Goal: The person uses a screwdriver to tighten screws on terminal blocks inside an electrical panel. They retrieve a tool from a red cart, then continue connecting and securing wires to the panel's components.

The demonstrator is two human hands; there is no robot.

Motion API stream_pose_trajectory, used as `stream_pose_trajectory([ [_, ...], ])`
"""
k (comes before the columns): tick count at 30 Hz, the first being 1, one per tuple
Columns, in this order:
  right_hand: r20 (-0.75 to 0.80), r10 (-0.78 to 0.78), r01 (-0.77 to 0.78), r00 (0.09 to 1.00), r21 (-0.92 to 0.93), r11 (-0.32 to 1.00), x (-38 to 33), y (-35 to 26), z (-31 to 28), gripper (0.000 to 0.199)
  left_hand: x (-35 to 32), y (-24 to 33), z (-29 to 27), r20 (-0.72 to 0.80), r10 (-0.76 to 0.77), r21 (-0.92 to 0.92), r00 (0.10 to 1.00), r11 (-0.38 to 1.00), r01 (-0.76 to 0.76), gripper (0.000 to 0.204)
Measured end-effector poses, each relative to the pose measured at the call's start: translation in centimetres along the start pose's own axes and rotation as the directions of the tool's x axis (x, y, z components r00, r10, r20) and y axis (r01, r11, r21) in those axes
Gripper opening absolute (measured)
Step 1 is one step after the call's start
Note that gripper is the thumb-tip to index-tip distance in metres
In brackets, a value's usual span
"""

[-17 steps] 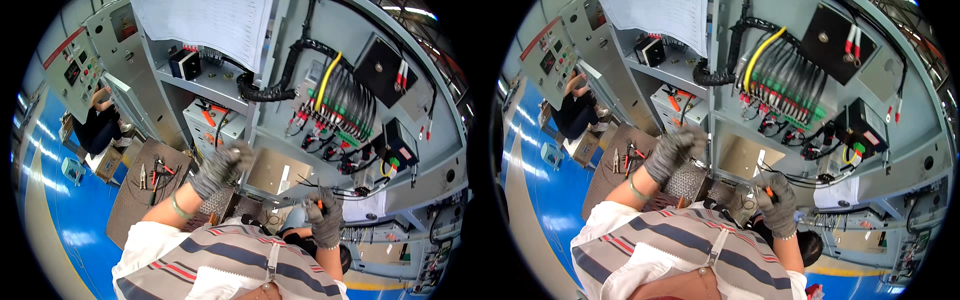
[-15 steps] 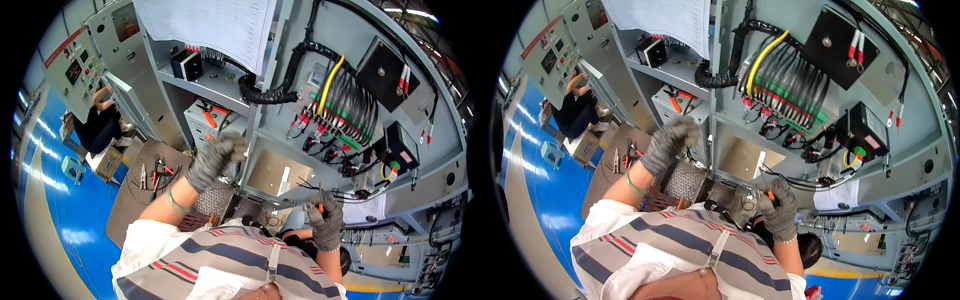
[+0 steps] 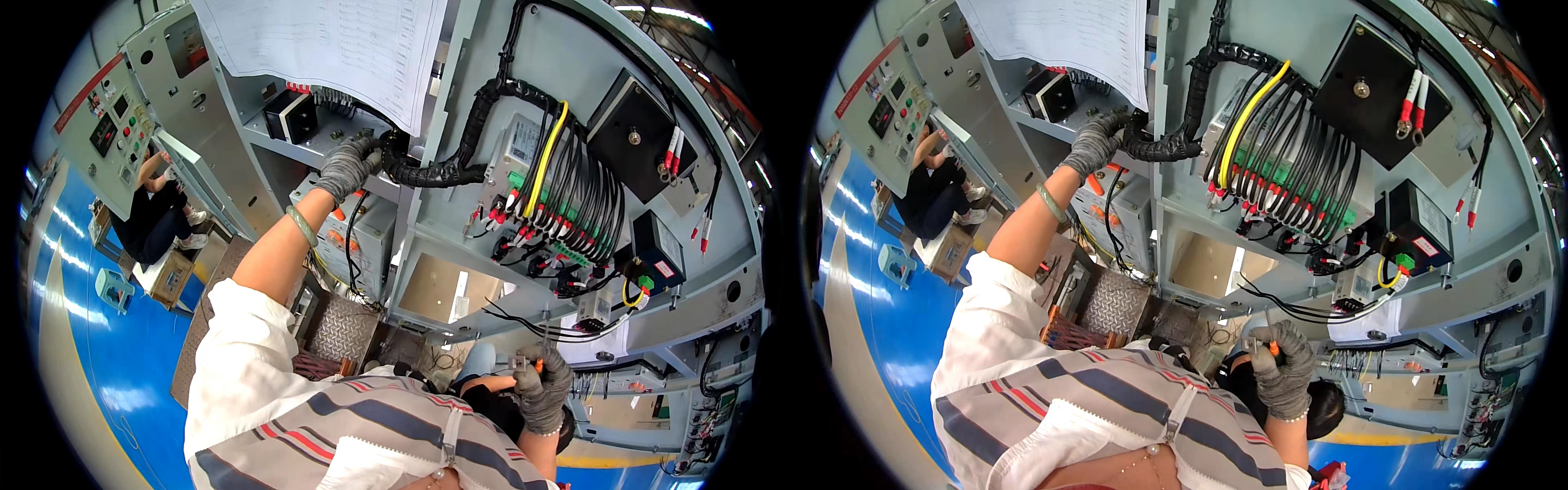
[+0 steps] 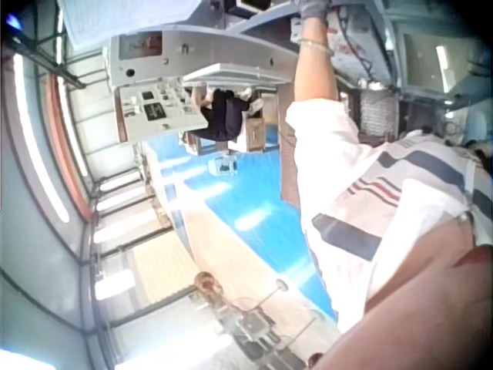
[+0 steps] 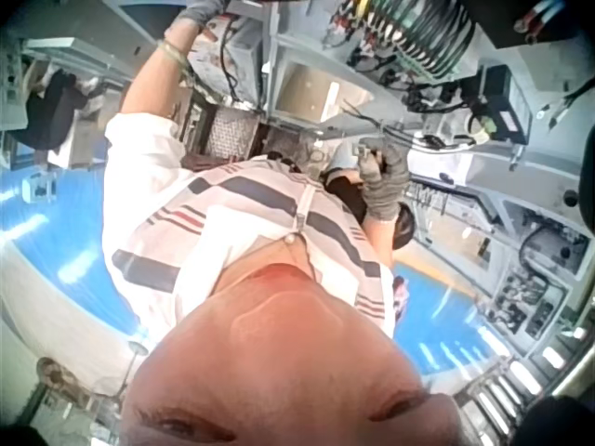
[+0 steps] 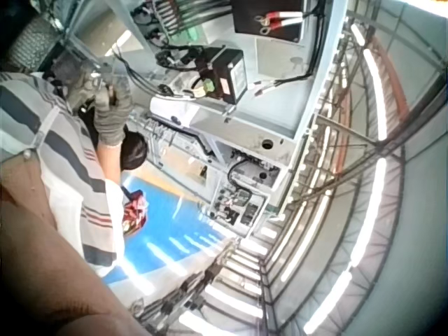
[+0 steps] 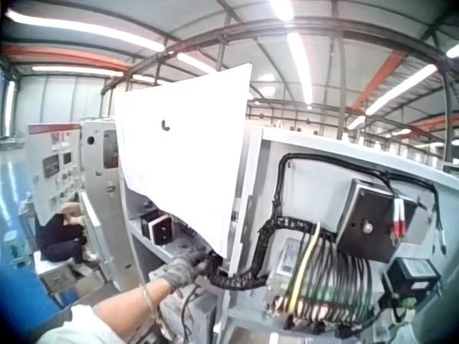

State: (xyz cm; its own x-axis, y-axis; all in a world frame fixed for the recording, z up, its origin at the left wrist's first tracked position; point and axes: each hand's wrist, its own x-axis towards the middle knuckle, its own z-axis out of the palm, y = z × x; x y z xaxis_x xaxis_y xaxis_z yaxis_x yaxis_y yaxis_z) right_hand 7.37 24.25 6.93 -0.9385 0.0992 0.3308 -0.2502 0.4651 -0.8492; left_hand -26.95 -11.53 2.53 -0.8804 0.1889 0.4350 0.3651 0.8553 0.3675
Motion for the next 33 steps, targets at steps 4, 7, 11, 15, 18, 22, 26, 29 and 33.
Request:
stream_pose_trajectory([
  [4, -0.028, 0.199, -0.192, 0.980, 0.153, 0.969, 0.2, -0.1, -0.5, 0.019, 0.2, -1.1, 0.2, 0.052, -0.190, -0.375, 0.980, 0.906, 0.196, 0.042],
  [7, -0.054, 0.171, -0.164, 0.984, 0.114, 0.980, 0.7, -0.3, -0.9, 0.020, -0.3, -2.5, 0.8, -0.097, -0.005, -0.166, 0.995, 0.986, -0.011, 0.041],
  [11, -0.089, 0.133, -0.134, 0.987, -0.009, 0.991, 1.7, -0.8, -1.5, 0.022, -0.3, -3.4, 0.9, -0.078, 0.026, 0.052, 0.997, 0.998, -0.022, 0.049],
  [15, -0.112, 0.079, -0.074, 0.990, 0.050, 0.996, 2.8, -1.0, -1.8, 0.023, -1.9, 0.0, -1.9, -0.243, 0.040, -0.043, 0.969, 0.998, -0.052, 0.039],
  [18, -0.184, -0.065, 0.080, 0.981, 0.078, 0.994, 3.0, -0.6, -1.8, 0.023, -6.8, 6.4, -4.2, -0.266, -0.111, -0.542, 0.958, 0.839, -0.053, 0.032],
  [22, -0.189, -0.179, 0.167, 0.965, -0.080, 0.983, 2.5, 0.0, -1.9, 0.021, -15.4, 16.7, -4.6, 0.063, 0.135, -0.848, 0.989, 0.530, -0.018, 0.029],
  [26, -0.203, -0.261, 0.209, 0.944, -0.246, 0.947, 1.6, 0.0, -1.9, 0.022, -16.9, 24.2, -3.2, 0.273, 0.420, -0.923, 0.865, 0.367, 0.113, 0.034],
  [29, -0.237, -0.396, 0.339, 0.887, -0.247, 0.908, 1.2, -0.3, -1.8, 0.023, -16.3, 27.1, -3.1, 0.530, 0.414, -0.841, 0.740, 0.151, 0.519, 0.036],
  [33, -0.277, -0.389, 0.330, 0.878, -0.236, 0.914, 0.8, -0.4, -2.0, 0.028, -15.8, 28.6, -2.6, 0.568, 0.450, -0.802, 0.689, 0.117, 0.586, 0.033],
])
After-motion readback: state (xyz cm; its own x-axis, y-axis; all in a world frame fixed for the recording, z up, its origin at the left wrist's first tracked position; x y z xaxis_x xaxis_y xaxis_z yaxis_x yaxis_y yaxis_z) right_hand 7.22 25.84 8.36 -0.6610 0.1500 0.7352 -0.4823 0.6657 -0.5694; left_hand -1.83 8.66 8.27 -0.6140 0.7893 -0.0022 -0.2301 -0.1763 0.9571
